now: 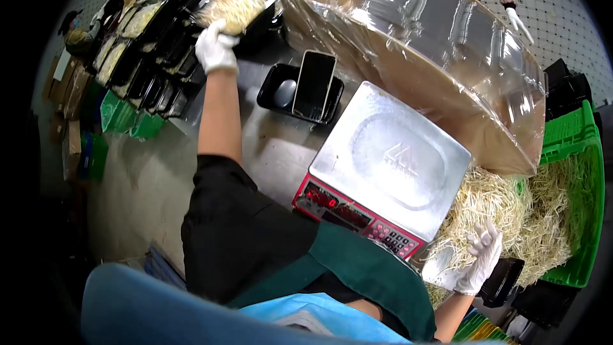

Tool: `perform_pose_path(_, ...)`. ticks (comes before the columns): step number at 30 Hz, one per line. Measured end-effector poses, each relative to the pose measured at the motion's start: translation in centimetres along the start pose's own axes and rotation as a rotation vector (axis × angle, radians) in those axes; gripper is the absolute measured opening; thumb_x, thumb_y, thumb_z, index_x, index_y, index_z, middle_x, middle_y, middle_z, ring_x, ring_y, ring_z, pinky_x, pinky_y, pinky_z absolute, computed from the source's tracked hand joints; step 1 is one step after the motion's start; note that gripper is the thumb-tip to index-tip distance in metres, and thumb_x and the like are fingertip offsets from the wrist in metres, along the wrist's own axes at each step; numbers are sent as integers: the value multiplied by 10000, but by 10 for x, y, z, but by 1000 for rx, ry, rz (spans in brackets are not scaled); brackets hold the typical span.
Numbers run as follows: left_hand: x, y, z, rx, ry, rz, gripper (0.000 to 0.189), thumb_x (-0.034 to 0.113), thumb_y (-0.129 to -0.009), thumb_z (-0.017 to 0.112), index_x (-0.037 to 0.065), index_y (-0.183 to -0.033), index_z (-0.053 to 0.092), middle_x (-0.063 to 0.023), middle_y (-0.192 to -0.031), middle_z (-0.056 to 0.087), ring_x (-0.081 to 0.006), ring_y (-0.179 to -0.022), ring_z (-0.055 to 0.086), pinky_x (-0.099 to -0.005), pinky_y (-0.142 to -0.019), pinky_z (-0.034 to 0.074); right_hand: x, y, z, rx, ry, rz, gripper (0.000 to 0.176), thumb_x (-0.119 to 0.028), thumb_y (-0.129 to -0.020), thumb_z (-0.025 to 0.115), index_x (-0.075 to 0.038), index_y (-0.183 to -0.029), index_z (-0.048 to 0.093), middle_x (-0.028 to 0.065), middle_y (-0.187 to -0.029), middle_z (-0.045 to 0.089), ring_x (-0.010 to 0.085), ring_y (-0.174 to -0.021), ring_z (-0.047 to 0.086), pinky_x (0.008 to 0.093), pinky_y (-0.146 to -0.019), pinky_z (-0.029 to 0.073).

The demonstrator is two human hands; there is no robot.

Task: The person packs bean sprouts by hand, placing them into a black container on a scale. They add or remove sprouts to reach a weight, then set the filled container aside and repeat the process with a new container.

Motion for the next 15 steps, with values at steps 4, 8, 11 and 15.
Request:
perform_pose_path(4, -73, -75, 61, 174, 179, -414, 170, 68, -729, 645, -80, -786, 581, -195, -659, 635, -234, -487, 580, -337, -490, 465, 3, 15, 14, 60, 201, -161, 587, -496, -991, 345, -47, -1356, 441, 137, -1122, 625, 111, -801, 617, 156, -513, 447)
perform_pose_path(8, -93, -87, 85, 371, 300, -563, 106, -68, -722, 655, -110, -804, 602, -194, -793, 642, -259, -543, 621, -344, -465, 516, -11, 26, 17, 57, 242, -129, 653, -462, -969, 439, -47, -1451, 289, 179, -1367, 467, 235, -1176, 518, 301, -848, 491)
perform_pose_path(11, -94, -76, 72, 117, 276, -647, 180, 57, -796, 698, -83, -890, 635, -155, -775, 637, -269, -628, 638, -355, -508, 525, 28, 1, -26, 279, 421, -432, 738, -376, -934, 556, -16, -1475, 205, 201, -1471, 330, 287, -1316, 393, 368, -1053, 357)
perform_pose_path(15, -43, 17, 34, -380, 75, -492, 639, 231, -921, 578, 41, -1419, 225, -179, -1339, 460, -346, -1083, 607, -370, -806, 541, 58, -11, -123, 570, 689, -314, 843, -257, -843, 693, 23, -1463, 194, 234, -1471, 317, 322, -1355, 333, 396, -1114, 259)
Point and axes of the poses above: each hand's wrist, its own y-axis away from the middle knuckle, its own z-axis out of the palm, x = y × z, the point moved 1 cm from there along -y, towards the middle knuckle
